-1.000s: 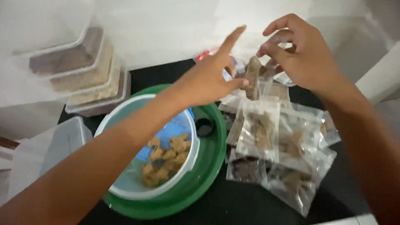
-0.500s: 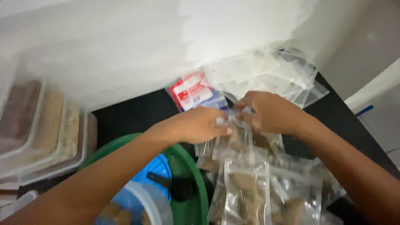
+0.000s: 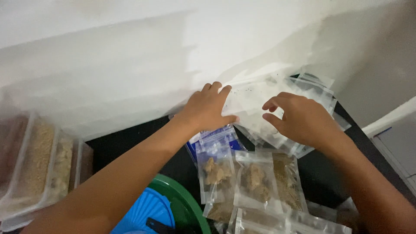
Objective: The person places pieces of ginger from a white container into individual small plastic bags, seals the bags by hand, and sets them on the table.
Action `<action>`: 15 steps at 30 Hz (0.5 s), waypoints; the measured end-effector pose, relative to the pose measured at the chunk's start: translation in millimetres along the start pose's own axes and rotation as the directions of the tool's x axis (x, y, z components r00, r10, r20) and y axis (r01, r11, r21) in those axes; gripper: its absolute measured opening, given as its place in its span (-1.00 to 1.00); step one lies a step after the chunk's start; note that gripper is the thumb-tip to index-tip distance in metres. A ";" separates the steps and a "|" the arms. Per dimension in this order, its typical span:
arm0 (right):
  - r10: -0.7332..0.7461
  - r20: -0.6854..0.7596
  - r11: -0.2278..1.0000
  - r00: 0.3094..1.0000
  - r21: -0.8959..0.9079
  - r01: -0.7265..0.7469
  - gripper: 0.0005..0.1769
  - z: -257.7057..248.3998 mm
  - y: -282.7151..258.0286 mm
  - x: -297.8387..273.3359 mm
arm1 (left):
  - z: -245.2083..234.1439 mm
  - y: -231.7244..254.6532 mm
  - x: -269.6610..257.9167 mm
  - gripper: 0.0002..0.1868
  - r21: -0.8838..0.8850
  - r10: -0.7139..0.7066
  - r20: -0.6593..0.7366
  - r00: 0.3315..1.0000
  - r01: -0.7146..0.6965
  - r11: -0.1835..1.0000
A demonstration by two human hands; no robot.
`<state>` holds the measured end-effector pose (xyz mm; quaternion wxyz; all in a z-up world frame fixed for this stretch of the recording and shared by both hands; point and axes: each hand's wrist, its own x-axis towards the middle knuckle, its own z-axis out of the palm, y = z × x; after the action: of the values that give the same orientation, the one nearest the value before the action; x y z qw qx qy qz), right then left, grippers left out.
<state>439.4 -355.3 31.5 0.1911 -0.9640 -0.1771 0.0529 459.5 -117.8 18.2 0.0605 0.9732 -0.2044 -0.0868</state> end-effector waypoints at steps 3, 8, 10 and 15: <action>0.038 0.049 0.999 0.998 -0.021 -0.037 -0.70 3.4 -0.7 6.0 | 0.5 -4.9 7.6 -0.03 -0.077 -0.008 0.025 1.000 0.010 0.997; 0.075 0.056 0.997 0.996 -0.026 -0.073 -0.72 5.8 3.2 8.1 | 1.9 -13.4 8.6 -0.04 -0.027 -0.016 -0.025 1.000 0.015 1.000; 0.095 0.041 0.995 0.995 -0.004 -0.095 -0.74 1.5 5.5 6.1 | 5.1 -17.9 0.7 -0.03 0.061 0.007 -0.068 0.998 -0.003 0.998; 0.179 0.040 0.981 0.983 0.074 -0.181 -0.70 -20.5 4.8 -1.6 | 17.9 -33.6 -43.2 -0.22 0.432 0.405 -0.364 0.839 -0.233 0.871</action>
<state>442.9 -367.2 48.6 0.2197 -0.9670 -0.0901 0.0927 430.1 -71.1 1.8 -0.0654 0.9114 -0.3599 0.1886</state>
